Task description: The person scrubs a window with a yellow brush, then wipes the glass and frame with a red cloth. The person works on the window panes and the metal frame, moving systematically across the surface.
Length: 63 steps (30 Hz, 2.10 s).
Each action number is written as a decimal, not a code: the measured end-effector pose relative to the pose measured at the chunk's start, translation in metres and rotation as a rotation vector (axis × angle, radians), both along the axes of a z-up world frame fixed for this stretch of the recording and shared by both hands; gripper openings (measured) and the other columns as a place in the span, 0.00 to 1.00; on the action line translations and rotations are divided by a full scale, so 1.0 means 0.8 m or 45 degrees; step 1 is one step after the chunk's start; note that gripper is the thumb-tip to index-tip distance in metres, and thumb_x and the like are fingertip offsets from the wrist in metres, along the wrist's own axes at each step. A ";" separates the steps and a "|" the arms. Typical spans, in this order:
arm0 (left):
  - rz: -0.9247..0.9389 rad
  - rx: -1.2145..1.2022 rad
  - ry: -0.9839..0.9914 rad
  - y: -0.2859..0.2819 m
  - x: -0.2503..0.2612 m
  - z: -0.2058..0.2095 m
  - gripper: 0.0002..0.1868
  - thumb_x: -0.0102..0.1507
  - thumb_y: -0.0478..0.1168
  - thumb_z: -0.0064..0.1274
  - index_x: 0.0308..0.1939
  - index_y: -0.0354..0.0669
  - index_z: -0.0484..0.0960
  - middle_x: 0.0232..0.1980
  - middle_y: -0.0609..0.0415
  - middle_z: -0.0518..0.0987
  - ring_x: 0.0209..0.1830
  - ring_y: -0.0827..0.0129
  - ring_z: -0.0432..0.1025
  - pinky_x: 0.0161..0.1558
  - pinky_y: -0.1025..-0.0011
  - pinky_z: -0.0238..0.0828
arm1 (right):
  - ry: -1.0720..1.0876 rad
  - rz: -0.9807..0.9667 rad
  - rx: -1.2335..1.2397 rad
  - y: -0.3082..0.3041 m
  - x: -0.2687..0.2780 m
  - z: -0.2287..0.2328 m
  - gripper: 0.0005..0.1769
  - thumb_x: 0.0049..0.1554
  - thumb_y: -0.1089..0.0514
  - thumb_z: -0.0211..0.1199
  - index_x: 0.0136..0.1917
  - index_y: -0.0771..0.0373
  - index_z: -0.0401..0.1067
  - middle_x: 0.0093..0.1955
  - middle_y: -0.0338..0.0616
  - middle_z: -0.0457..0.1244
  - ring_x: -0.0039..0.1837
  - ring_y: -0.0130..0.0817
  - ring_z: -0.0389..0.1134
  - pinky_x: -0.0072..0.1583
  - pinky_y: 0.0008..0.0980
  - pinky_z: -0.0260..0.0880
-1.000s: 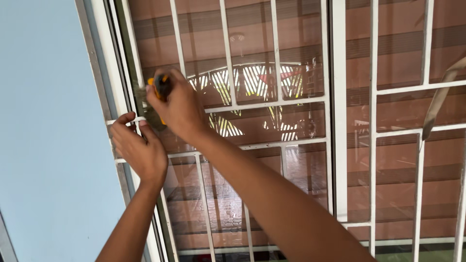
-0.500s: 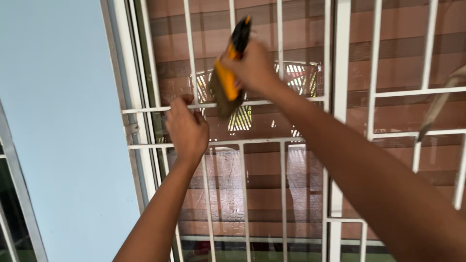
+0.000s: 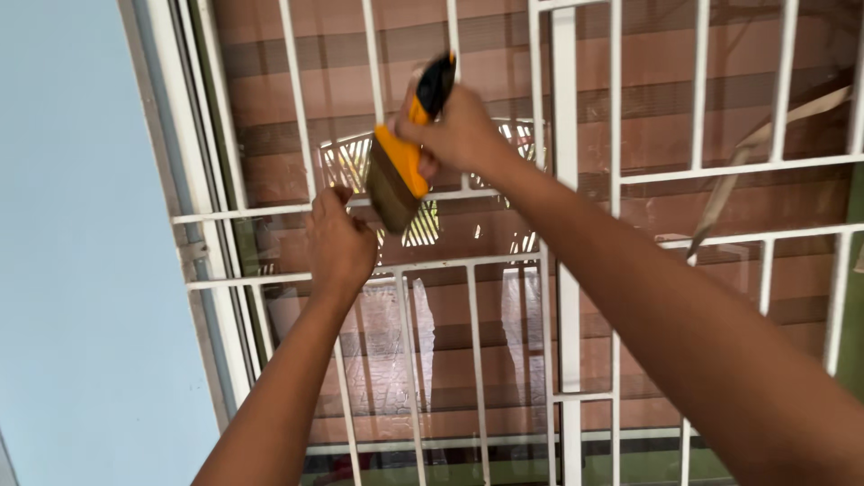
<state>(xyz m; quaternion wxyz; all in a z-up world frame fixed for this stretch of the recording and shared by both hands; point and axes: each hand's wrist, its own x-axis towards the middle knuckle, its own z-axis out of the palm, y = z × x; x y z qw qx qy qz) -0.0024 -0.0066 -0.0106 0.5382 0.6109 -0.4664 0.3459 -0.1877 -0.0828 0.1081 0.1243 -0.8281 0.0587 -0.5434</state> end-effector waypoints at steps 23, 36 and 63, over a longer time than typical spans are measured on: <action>-0.005 -0.225 0.077 0.105 0.095 -0.063 0.22 0.59 0.24 0.45 0.58 0.33 0.71 0.59 0.37 0.74 0.61 0.44 0.68 0.63 0.52 0.64 | 0.129 -0.805 -0.260 0.035 0.117 -0.114 0.10 0.59 0.57 0.69 0.52 0.63 0.75 0.52 0.54 0.70 0.46 0.41 0.74 0.46 0.40 0.78; 0.084 -0.283 0.281 0.190 0.205 -0.128 0.18 0.61 0.26 0.50 0.55 0.34 0.70 0.59 0.42 0.73 0.57 0.49 0.67 0.57 0.56 0.66 | -0.327 0.520 -0.502 0.088 0.233 -0.108 0.06 0.64 0.58 0.65 0.52 0.59 0.71 0.52 0.40 0.67 0.56 0.30 0.71 0.62 0.35 0.76; -0.833 -0.168 -0.194 -0.124 -0.222 -0.034 0.22 0.61 0.31 0.55 0.58 0.39 0.69 0.58 0.44 0.72 0.64 0.48 0.66 0.63 0.53 0.61 | -0.490 -0.349 0.177 -0.125 -0.391 -0.109 0.09 0.63 0.56 0.66 0.50 0.59 0.68 0.46 0.42 0.68 0.43 0.27 0.73 0.44 0.26 0.77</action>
